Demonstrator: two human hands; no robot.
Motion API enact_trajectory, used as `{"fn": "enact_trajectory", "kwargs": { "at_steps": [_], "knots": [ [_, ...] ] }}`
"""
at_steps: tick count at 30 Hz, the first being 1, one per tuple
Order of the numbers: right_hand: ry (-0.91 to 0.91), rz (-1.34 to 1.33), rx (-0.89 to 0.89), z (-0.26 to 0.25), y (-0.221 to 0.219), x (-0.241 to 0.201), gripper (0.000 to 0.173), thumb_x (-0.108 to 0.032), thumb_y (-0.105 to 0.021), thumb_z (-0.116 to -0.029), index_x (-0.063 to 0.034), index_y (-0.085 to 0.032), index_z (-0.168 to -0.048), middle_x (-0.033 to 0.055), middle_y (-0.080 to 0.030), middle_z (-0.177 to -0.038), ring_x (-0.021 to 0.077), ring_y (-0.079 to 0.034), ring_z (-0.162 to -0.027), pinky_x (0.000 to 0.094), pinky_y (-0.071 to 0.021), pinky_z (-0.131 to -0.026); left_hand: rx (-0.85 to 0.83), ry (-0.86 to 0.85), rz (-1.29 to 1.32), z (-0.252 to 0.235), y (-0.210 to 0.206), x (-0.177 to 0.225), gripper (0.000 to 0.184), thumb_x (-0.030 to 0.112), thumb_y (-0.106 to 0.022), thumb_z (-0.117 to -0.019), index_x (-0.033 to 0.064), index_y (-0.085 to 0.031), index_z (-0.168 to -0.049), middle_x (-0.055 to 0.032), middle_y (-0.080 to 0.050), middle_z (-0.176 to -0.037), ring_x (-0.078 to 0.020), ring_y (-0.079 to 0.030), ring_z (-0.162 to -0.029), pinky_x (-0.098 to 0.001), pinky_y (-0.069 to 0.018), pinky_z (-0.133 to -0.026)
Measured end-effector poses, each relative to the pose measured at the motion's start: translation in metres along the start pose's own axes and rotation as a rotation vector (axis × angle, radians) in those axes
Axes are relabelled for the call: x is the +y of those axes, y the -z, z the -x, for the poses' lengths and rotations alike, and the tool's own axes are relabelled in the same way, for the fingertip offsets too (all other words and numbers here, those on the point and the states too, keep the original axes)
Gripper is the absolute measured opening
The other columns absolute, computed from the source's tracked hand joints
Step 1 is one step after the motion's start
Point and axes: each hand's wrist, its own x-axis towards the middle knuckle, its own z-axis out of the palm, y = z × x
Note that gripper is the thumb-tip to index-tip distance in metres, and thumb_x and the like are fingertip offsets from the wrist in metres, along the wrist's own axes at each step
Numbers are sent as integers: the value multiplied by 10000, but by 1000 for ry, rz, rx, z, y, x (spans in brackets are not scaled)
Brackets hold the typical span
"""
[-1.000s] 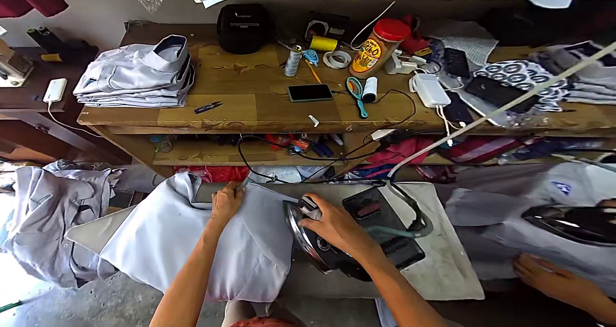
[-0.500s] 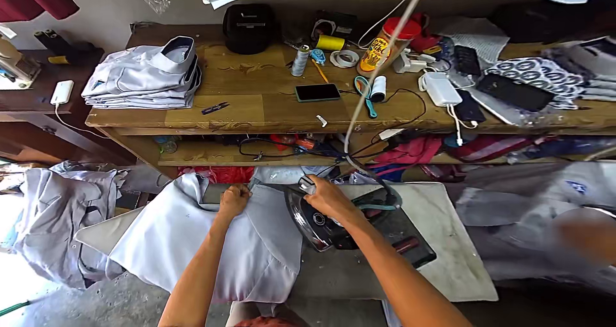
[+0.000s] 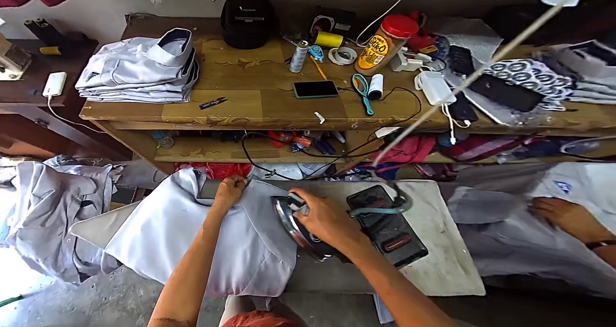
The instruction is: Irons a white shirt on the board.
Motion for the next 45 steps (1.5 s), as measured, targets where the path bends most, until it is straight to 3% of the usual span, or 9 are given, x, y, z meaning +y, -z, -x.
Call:
{"fn": "enact_trajectory", "kwargs": {
  "at_steps": [6, 9, 13, 18, 21, 30, 37, 41, 45],
  "knots": [
    [133, 69, -80, -34, -30, -49, 588, -238, -612, -962, -316, -445, -1521, 195, -718, -1042, 431, -698, -951, 620, -536, -770, 202, -176, 170, 59, 15, -4, 275, 196, -557, -1018, 0, -700, -1148, -94, -716, -960, -150, -681, -842, -343, -574, -806],
    [209, 104, -92, -38, -31, -39, 582, -258, -618, -967, -321, -446, -1519, 188, -718, -1032, 423, -699, -941, 615, -539, -770, -307, -96, 455, 136, 26, -21, 273, 234, -518, -1048, 32, -683, -1128, -1, -690, -869, -61, -621, -699, -253, -543, -649],
    [324, 133, -109, -17, -34, 0, 555, -271, -658, -938, -308, -509, -1471, 188, -724, -989, 426, -703, -892, 627, -538, -747, -835, 138, 445, 225, -19, -85, 386, 334, -480, -1065, 65, -675, -1261, -65, -721, -976, -125, -647, -739, -336, -563, -695],
    [149, 36, -93, 11, -9, 81, 573, -271, -714, -929, -262, -540, -1475, 207, -719, -1139, 420, -700, -1014, 635, -534, -873, -425, 790, 747, 266, -117, -180, 420, 273, -485, -1095, 21, -490, -1432, -193, -665, -1217, -274, -687, -1024, -447, -567, -902],
    [-6, 36, -3, 20, 9, 136, 614, -278, -738, -922, -228, -520, -1494, 236, -697, -1194, 448, -676, -1081, 655, -507, -926, -68, 984, 1180, 257, -166, -189, 490, 374, -343, -1125, -17, -460, -1395, -218, -704, -1118, -280, -733, -933, -408, -605, -845],
    [-337, -122, 210, 17, 34, 242, 673, -289, -747, -927, -139, -466, -1520, 287, -641, -1247, 448, -673, -1014, 642, -523, -849, 254, 800, 1636, 210, -248, -131, 515, 430, -230, -1112, 28, -543, -1188, -192, -708, -916, -326, -716, -807, -507, -608, -750],
    [-243, -228, 270, 20, 26, 256, 748, -439, -772, -894, -175, -456, -1519, 260, -667, -1063, 325, -636, -653, 540, -529, -604, 332, 673, 1737, 255, -217, -108, 289, 120, -318, -1079, 47, -575, -969, -86, -686, -755, -147, -678, -646, -282, -601, -670],
    [-148, -230, 461, 22, 16, 262, 909, -537, -781, -815, -171, -409, -1559, 327, -667, -1149, 501, -669, -960, 698, -488, -813, 289, 727, 1773, 275, -210, -109, 343, 186, -331, -1085, 51, -606, -931, -87, -692, -734, -128, -662, -582, -237, -575, -580],
    [129, -132, 710, 24, 8, 257, 796, -492, -673, -890, -34, -465, -1507, 302, -620, -1204, 461, -612, -1053, 615, -484, -904, 426, 733, 1767, 262, -211, -111, 286, 169, -317, -1074, 68, -554, -950, -69, -650, -707, -121, -615, -536, -246, -544, -516]
  ]
}}
